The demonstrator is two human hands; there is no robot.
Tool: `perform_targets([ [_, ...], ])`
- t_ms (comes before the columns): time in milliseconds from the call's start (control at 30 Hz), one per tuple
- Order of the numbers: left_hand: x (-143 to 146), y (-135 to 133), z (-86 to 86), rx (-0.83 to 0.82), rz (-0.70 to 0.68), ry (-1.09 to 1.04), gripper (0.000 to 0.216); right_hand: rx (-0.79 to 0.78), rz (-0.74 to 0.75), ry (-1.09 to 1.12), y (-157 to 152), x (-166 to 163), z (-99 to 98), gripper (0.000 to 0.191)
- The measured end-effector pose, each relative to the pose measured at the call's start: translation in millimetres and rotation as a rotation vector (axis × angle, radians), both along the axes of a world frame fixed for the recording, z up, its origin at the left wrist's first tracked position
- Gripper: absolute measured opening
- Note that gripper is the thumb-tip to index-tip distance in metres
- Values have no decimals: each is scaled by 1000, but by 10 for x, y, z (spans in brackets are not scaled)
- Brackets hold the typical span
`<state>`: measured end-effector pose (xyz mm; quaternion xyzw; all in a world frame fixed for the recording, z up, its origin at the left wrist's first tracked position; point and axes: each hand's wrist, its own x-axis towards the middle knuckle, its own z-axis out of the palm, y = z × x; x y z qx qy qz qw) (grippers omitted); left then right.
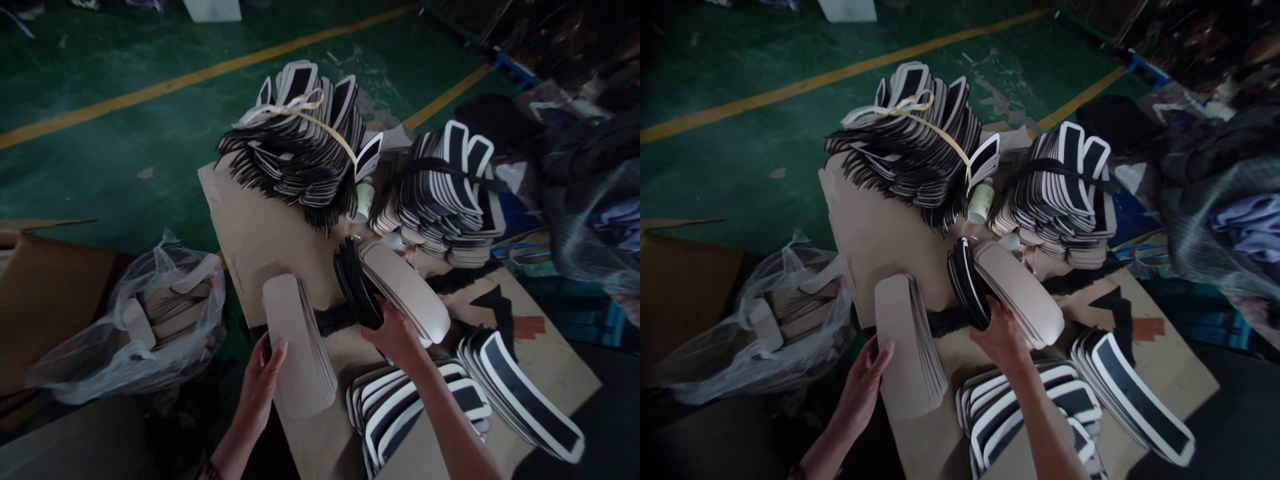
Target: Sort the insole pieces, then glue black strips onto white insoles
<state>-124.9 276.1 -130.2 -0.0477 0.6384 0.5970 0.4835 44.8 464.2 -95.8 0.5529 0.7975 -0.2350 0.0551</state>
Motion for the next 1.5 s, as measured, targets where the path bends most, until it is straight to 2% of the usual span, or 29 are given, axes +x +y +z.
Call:
perform_targets([
  [100,-16,12,30,-53,15,-3,63,207,50,-99,-130,-36,43,67],
  [167,-19,12,30,-62,21,0,65,277,82,-151,-174,-50,39,71],
  [400,-9,-4,-48,-61,9,26,65,277,118,-266,-313,-153,-265,86],
  [500,-16,3,-33,-55,1,24,65,282,96,-260,-304,-146,-343,80],
  [600,-20,10,8,-19,3,11,63,266,111,-235,-222,-88,-256,61],
  [767,-17,-4,21,-11,-11,12,61,174,102,-120,-170,-24,161,51],
  [833,-14,-14,2,-6,-13,15,61,56,15,18,-181,-29,281,52],
  [900,-5,-21,-16,9,-17,13,61,-221,-91,267,-180,-34,287,51],
  [1000,14,-24,-25,14,-4,-25,62,-854,-214,710,-167,-8,70,50],
  [1033,20,-23,-25,15,-5,-45,62,-1017,-254,815,-170,9,-35,52],
  [1100,30,-22,-26,19,-18,-74,61,-1169,-338,932,-199,47,-229,56],
  [1167,33,-25,-28,23,-40,-73,59,-1158,-384,975,-250,70,-344,59],
  [1233,31,-28,-29,17,-53,-54,60,-1087,-387,976,-303,68,-369,59],
  [1400,72,15,-37,22,-70,-31,62,-644,-306,746,-298,19,-349,59],
  [1500,166,80,-74,-5,-55,28,61,-543,-268,653,-207,22,-425,62],
])
